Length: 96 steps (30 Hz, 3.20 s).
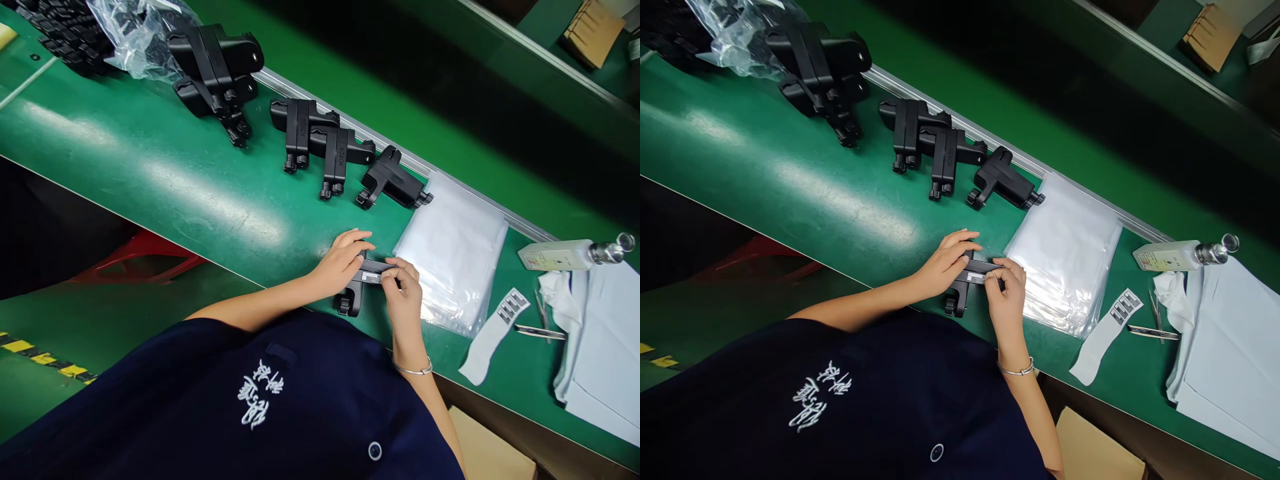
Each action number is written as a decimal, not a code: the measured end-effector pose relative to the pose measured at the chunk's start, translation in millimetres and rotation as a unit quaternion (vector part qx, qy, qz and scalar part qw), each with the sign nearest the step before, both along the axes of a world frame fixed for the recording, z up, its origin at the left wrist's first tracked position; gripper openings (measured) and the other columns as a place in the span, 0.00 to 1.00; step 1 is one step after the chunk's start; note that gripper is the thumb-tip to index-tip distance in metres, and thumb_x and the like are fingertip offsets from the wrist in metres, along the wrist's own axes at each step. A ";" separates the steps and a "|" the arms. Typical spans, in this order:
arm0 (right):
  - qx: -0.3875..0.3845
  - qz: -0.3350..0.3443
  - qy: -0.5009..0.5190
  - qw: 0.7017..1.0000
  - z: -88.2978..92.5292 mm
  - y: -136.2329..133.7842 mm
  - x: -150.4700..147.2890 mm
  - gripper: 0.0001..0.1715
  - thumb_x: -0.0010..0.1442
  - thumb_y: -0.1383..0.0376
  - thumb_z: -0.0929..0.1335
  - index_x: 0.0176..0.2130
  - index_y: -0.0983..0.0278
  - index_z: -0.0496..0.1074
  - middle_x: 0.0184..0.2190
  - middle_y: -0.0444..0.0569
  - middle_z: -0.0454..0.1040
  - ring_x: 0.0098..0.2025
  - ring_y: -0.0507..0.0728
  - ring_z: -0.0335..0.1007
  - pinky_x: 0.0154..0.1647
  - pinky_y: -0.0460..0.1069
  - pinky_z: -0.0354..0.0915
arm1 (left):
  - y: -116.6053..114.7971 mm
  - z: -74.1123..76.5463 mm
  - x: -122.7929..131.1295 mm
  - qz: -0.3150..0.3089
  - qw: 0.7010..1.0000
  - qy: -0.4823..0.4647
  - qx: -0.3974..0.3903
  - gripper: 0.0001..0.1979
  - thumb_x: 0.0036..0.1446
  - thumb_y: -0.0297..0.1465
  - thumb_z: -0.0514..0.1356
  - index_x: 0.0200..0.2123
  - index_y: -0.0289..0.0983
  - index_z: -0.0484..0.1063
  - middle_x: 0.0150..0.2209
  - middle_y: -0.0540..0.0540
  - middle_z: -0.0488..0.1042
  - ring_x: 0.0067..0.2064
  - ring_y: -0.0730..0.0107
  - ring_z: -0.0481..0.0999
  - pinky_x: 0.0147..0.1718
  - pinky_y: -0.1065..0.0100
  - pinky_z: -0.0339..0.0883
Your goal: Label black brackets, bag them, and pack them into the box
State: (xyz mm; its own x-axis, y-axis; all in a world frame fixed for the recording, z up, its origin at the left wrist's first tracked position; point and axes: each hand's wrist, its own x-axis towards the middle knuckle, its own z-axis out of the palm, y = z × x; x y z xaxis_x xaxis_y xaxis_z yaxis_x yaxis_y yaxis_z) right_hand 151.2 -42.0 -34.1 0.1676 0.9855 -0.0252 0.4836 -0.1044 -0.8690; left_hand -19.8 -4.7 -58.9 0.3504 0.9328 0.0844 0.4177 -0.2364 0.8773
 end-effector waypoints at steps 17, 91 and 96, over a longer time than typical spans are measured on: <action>0.002 0.012 -0.016 1.000 -0.8 0.6 1.3 0.10 0.57 0.63 0.66 0.25 0.60 0.70 0.44 0.52 0.75 0.51 0.64 0.66 0.54 0.61 0.59 | -0.2 -2.3 0.2 0.001 1.000 0.005 0.013 0.17 0.65 0.26 0.48 0.53 0.39 0.70 0.64 0.41 0.64 0.69 0.54 0.56 0.66 0.44 0.56; 0.114 0.080 -0.069 0.988 18.2 -35.4 45.5 0.37 0.63 0.47 0.69 0.65 0.56 0.61 0.63 0.57 0.66 0.65 0.69 0.62 0.63 0.67 0.63 | 6.5 36.9 -19.2 -0.057 0.988 -0.111 -0.086 0.33 0.61 0.42 0.58 0.66 0.38 0.56 0.61 0.38 0.69 0.59 0.52 0.72 0.57 0.54 0.68; -0.070 0.129 0.074 0.986 20.7 -50.0 77.9 0.34 0.56 0.46 0.73 0.57 0.58 0.71 0.50 0.53 0.78 0.51 0.67 0.75 0.52 0.61 0.71 | 18.3 79.7 10.4 -0.194 0.981 0.015 -0.027 0.34 0.59 0.41 0.61 0.66 0.42 0.56 0.61 0.40 0.70 0.55 0.52 0.75 0.50 0.57 0.72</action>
State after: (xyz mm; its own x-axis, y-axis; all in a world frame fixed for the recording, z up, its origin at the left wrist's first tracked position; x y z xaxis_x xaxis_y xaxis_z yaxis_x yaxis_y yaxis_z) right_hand 229.1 -92.1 -13.4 -0.1035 0.9802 -0.1690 0.3784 -0.1184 -0.9180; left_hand -9.4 13.6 20.8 0.6811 0.7318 0.0229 0.3313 -0.3360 0.8817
